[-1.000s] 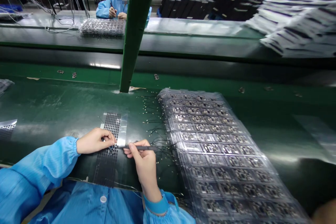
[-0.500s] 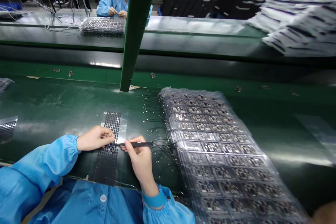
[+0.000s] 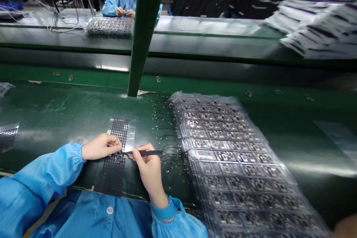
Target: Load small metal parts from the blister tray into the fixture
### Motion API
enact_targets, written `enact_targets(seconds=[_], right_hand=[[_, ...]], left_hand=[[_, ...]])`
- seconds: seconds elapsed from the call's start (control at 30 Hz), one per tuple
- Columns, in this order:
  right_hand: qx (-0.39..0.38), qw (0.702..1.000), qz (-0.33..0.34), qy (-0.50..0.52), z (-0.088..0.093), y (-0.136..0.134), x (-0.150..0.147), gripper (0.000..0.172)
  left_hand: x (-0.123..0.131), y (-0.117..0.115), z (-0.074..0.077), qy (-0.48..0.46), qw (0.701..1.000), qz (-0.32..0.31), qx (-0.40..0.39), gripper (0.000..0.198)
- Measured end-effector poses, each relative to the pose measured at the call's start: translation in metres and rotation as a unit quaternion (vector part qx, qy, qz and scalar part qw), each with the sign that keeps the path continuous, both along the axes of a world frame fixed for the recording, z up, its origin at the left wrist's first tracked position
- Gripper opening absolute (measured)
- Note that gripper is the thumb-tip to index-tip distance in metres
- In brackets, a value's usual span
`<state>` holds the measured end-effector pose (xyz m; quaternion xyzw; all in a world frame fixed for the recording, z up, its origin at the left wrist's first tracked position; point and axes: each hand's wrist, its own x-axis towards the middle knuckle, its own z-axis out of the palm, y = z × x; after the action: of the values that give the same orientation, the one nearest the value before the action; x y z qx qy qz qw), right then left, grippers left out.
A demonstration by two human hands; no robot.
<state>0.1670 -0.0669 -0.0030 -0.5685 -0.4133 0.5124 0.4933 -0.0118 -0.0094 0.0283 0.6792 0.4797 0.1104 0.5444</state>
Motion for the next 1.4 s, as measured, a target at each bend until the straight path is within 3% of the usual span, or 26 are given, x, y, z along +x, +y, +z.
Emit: enact_targets(seconds=[1.4], right_hand=[[-0.003, 1.0, -0.011, -0.006, 0.0011, 0.0001, -0.0021, 0.033]], left_hand=[[0.0009, 0.0002, -0.0017, -0.006, 1.0, 0.01, -0.01, 0.016]])
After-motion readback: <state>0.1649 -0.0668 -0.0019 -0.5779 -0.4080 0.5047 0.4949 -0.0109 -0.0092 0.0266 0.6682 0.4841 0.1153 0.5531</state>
